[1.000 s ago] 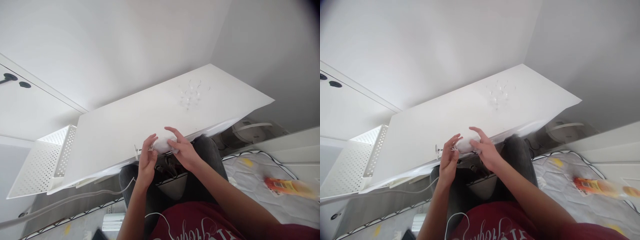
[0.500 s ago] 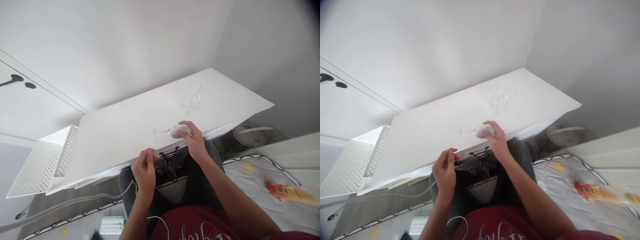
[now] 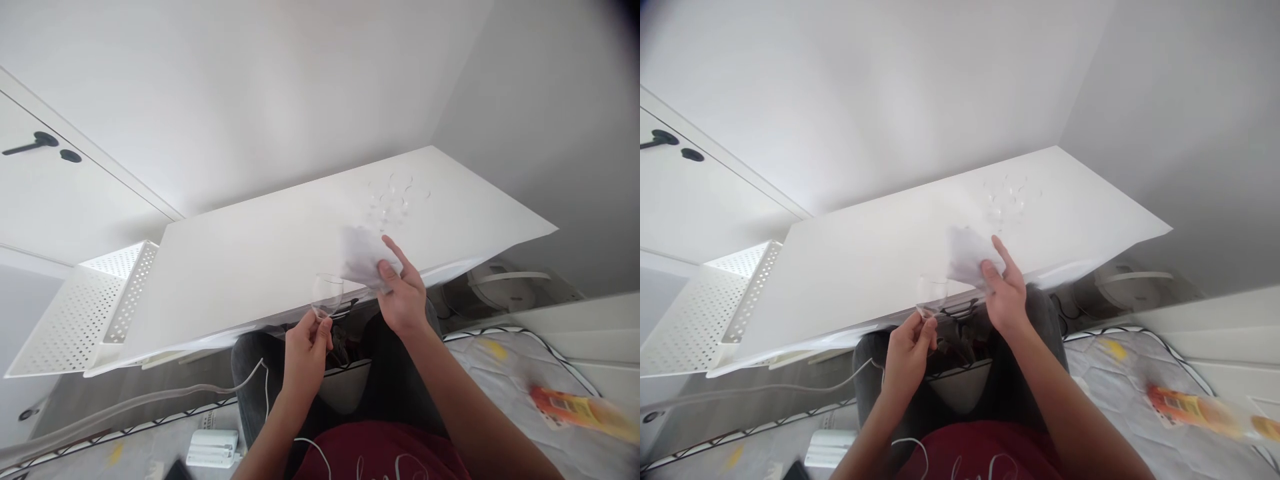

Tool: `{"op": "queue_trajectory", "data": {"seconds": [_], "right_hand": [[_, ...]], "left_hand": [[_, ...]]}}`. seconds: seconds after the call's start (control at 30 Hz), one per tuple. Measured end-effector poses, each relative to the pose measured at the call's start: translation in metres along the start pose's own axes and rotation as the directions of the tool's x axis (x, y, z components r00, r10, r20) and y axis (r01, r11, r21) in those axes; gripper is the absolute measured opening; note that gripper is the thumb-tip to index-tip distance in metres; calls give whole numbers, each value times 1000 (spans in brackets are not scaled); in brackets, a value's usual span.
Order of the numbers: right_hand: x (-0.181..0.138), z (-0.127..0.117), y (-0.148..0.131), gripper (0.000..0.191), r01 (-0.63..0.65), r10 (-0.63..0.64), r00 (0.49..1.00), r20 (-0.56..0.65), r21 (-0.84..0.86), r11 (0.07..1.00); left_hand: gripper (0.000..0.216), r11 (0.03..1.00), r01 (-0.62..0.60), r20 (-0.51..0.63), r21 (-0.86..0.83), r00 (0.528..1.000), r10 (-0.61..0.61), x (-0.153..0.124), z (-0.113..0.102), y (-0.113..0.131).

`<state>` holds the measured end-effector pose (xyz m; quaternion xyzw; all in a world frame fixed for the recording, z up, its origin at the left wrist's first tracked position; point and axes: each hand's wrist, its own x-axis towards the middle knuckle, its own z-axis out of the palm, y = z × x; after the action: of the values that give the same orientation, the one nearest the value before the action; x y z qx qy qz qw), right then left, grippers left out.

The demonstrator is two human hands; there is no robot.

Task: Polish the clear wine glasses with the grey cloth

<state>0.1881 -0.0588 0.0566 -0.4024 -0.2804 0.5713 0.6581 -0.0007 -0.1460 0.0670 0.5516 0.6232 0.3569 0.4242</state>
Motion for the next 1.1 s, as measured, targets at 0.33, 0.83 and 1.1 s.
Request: {"op": "queue_trajectory", "data": {"seconds": [0.33, 0.83, 1.1], "right_hand": [[-37, 29, 22, 40, -377, 329, 901, 282, 135, 916], [-35, 31, 30, 55, -251, 242, 953, 180, 32, 967], [-26, 21, 25, 39, 778, -236, 582, 778, -448, 442]], "left_hand": [[44, 801, 132, 117, -584, 990, -78, 15, 22, -2], [48, 830, 183, 207, -528, 975, -83, 14, 27, 0], [27, 995, -10, -67, 104, 998, 17, 11, 26, -9]]}}
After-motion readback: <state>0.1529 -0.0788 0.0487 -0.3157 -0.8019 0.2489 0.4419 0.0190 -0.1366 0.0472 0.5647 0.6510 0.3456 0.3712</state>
